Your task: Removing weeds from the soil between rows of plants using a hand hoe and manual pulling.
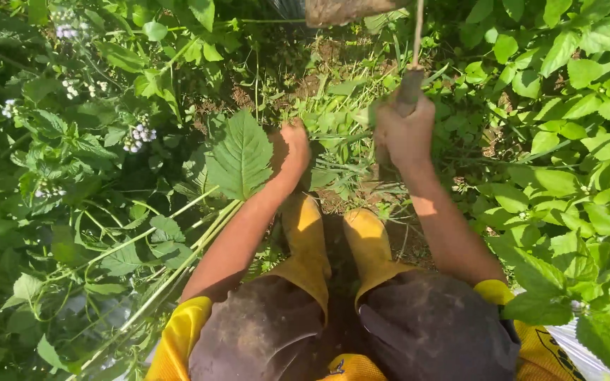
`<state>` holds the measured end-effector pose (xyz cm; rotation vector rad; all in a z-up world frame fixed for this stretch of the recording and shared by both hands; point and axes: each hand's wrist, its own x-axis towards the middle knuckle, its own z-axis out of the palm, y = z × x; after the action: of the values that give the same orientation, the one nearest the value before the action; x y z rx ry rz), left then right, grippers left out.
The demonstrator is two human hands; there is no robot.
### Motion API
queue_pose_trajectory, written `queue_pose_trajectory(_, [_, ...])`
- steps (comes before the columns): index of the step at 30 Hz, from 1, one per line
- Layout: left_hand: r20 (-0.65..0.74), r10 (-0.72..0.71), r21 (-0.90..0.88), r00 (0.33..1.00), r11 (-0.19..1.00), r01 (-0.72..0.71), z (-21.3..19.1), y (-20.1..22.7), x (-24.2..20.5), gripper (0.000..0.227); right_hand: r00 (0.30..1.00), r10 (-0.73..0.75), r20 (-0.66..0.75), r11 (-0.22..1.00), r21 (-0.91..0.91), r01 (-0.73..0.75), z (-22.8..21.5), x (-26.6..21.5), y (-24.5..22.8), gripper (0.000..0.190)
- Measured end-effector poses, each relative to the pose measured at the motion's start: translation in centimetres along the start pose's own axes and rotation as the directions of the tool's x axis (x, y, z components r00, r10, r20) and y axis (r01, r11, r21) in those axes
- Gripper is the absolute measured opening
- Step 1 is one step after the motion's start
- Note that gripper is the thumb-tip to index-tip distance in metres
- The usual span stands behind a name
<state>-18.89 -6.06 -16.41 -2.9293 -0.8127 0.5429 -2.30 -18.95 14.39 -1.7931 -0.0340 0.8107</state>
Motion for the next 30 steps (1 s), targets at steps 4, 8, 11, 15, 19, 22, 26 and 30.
queue_pose_trajectory(4, [0.689,0.096,0.465,0.718,0.701,-0.541,-12.2,-0.7,0.5,0.076,0.909,-0.319,-0.268,0.772,0.483,0.413,-2.0,4.0,0.7,0.025])
queue_pose_trajectory(8, [0.327,0.077,0.303,0.942,0.936,-0.181,2.8,-0.1,1.8,0.068,0.967,0.203,-0.152,0.946,0.284,-0.154,-0.3,2.4,14.3,0.027])
queue_pose_trajectory(11, [-0.196,0.129,0.469,0.972,0.883,-0.023,10.7,0.1,-3.8,0.026,0.954,0.288,0.082,0.949,0.109,-0.296,-0.5,-7.3,4.5,0.016])
queue_pose_trajectory(15, [0.022,0.504,0.908,0.864,0.351,-0.228,-6.2,-1.5,-11.0,0.021,0.947,0.253,0.196,0.928,0.229,-0.295,-3.3,-3.4,17.3,0.015])
queue_pose_trajectory(19, [0.043,-0.003,0.2,0.999,0.98,-0.006,-0.5,-3.0,-6.7,0.032,0.986,0.156,0.065,0.968,0.189,-0.166,-4.4,-2.4,10.3,0.02])
queue_pose_trajectory(22, [0.086,-0.156,-0.13,0.984,0.978,0.166,-2.5,-5.8,-6.7,0.035,0.995,0.063,-0.077,0.952,0.302,-0.037,-5.2,-0.4,5.8,0.021])
queue_pose_trajectory(26, [-0.035,-0.045,-0.115,0.998,0.992,0.041,-4.2,-8.1,-8.5,0.034,0.928,-0.004,-0.371,0.84,0.503,0.205,-3.9,3.2,10.8,0.021])
queue_pose_trajectory(30, [-0.011,0.012,-0.051,1.0,0.999,-0.013,-5.1,-9.0,-10.0,0.034,0.973,0.229,-0.002,0.91,0.357,-0.214,-1.5,-6.2,16.8,0.02])
